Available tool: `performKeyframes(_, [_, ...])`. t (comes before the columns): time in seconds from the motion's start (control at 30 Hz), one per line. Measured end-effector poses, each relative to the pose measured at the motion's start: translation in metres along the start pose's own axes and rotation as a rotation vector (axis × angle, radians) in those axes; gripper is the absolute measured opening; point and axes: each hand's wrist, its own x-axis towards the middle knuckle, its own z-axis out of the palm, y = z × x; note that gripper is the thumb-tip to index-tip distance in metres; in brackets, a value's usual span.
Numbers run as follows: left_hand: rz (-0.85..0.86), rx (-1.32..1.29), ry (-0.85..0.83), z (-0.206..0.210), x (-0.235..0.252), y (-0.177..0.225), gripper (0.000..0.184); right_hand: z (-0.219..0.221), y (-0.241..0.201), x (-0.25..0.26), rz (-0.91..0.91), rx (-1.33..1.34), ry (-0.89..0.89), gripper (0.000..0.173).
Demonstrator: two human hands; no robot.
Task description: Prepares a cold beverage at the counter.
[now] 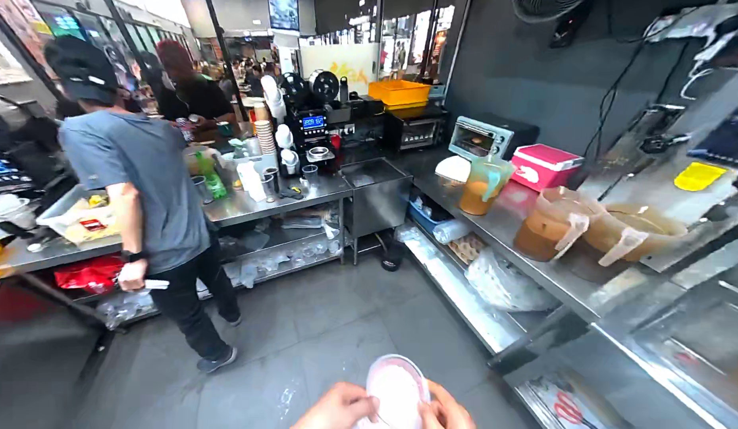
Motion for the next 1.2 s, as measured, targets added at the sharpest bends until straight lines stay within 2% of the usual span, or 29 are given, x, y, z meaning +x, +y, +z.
performKeyframes(0.17, [-0.003,-0.061,0.165,-0.108,0.095,0.006,0.035,0.006,-0.029,0.173,-0.049,0.084,-0.149,0.048])
performKeyframes(0.37, [-0.047,-0.104,0.253,-0.225,0.192,0.033,0.032,0.004,-0.081,0.333,-0.051,0.151,-0.238,0.055])
performKeyframes(0.53, [-0.094,-0.133,0.292,-0.292,0.285,0.05,0.031,-0.013,-0.095,0.469,-0.067,0.106,-0.32,0.055])
performKeyframes(0.7, [-0.112,-0.205,0.463,-0.347,0.387,0.049,0.028,-0.025,-0.099,0.612,-0.113,0.079,-0.406,0.054])
performKeyframes(0.93, [-0.116,-0.19,0.672,-0.446,0.497,0.09,0.027,-0.047,-0.152,0.795,-0.236,0.006,-0.545,0.05])
performKeyframes(1.1, [-0.076,-0.204,0.754,-0.528,0.557,0.1,0.027,-0.033,-0.191,0.905,-0.343,-0.037,-0.562,0.047])
performKeyframes(1.2, [-0.07,-0.21,0.78,-0.578,0.594,0.09,0.027,-0.005,-0.2,0.967,-0.312,-0.008,-0.546,0.047])
